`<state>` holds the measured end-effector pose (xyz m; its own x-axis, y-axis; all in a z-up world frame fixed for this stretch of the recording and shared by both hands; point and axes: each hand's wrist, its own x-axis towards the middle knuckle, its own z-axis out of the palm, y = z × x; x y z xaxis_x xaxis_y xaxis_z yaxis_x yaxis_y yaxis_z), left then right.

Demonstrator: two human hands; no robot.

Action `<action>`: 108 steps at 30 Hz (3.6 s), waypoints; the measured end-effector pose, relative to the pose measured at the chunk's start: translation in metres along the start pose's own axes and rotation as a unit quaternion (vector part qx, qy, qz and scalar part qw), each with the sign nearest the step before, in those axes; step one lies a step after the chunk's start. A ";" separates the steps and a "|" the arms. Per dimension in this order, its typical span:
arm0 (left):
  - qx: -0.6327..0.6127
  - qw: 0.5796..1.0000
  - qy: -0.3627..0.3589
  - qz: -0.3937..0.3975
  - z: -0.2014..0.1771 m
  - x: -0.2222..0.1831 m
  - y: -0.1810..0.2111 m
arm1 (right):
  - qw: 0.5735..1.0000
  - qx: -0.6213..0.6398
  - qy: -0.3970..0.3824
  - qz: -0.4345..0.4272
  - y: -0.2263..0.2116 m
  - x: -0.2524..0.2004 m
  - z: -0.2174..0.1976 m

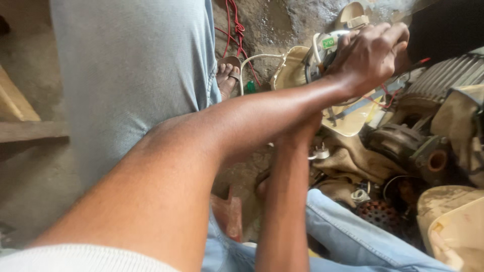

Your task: The person sits on the floor and uses a screwdriver to adjust wires and components inside a small electrical device. They repeatedly tighten and loosen connections while holding the device steady with their other hand.

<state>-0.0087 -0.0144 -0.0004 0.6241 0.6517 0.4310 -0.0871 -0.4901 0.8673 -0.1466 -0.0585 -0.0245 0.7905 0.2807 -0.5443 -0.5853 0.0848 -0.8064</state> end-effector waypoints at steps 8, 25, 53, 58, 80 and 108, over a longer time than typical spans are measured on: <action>0.044 0.987 -0.147 0.051 -0.017 0.008 -0.015 | 0.992 -0.127 0.015 -0.023 -0.050 -0.008 -0.073; -0.275 0.838 -0.244 -0.403 -0.104 -0.106 -0.075 | 0.984 -0.119 -0.133 0.020 -0.043 -0.002 -0.081; -0.066 0.878 -0.264 -0.394 -0.091 -0.096 -0.053 | 0.869 -0.475 -0.031 -0.134 -0.079 -0.015 -0.095; -0.152 0.841 -0.262 -0.448 -0.095 -0.096 -0.044 | 0.775 -0.628 -0.024 -0.060 -0.113 -0.003 -0.100; -0.166 0.862 -0.178 -0.445 -0.075 -0.097 -0.065 | 0.996 0.029 0.079 0.010 -0.019 -0.014 -0.011; -0.139 0.841 -0.208 -0.479 -0.070 -0.099 -0.030 | 0.796 -0.603 -0.018 0.054 -0.134 0.025 -0.097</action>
<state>-0.1222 -0.0234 -0.0513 0.7242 0.3832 -0.5733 0.4685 0.3366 0.8168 -0.0310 -0.1552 0.0480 0.7297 0.2527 -0.6354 -0.0344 -0.9145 -0.4032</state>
